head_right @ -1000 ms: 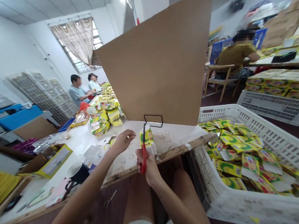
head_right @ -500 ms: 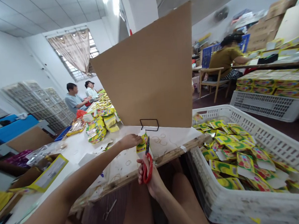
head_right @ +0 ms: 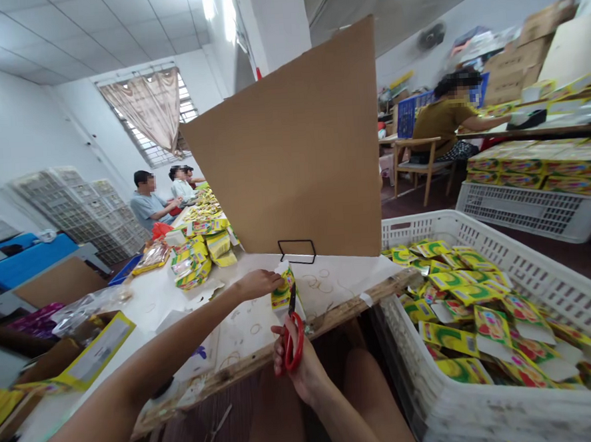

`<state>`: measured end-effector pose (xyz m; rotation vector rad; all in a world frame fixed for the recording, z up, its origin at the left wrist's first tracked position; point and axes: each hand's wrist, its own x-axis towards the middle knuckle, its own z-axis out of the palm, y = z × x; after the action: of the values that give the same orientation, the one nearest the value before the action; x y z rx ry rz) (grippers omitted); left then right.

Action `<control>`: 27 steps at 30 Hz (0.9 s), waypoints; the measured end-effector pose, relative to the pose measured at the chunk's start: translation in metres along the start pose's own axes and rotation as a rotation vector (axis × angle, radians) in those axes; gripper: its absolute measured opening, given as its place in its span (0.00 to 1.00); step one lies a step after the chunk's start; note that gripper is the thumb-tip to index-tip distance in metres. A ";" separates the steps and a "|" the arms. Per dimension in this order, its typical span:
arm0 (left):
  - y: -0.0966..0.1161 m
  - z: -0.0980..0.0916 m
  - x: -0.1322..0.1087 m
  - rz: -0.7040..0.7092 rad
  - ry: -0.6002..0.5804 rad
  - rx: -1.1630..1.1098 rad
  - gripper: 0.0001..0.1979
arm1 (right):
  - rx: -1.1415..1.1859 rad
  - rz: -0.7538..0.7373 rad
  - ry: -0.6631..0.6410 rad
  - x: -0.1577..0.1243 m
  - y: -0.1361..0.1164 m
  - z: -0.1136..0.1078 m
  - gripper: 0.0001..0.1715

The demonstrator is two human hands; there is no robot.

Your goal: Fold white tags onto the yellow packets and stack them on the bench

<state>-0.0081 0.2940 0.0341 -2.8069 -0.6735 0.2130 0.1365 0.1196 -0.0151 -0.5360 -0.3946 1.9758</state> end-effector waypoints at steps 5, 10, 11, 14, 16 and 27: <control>0.000 -0.003 0.004 0.028 -0.009 0.001 0.12 | 0.074 0.021 -0.037 0.003 0.001 -0.003 0.28; 0.001 -0.006 0.006 0.011 0.005 -0.041 0.12 | 0.096 0.031 -0.066 0.004 0.002 -0.007 0.28; 0.001 -0.006 0.006 0.002 0.011 -0.054 0.12 | 0.093 0.029 -0.063 0.003 0.002 -0.007 0.28; 0.004 -0.004 0.003 -0.037 0.042 -0.103 0.12 | 0.080 0.023 -0.053 0.003 0.002 -0.007 0.28; 0.006 -0.002 0.002 -0.082 0.080 -0.145 0.12 | 0.080 0.025 -0.047 0.003 0.002 -0.008 0.28; 0.001 0.004 0.012 -0.226 0.159 -0.388 0.13 | 0.080 0.043 -0.037 0.004 0.006 -0.005 0.28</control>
<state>0.0024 0.2995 0.0287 -3.0247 -1.0841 -0.2037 0.1332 0.1213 -0.0231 -0.4616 -0.3273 2.0364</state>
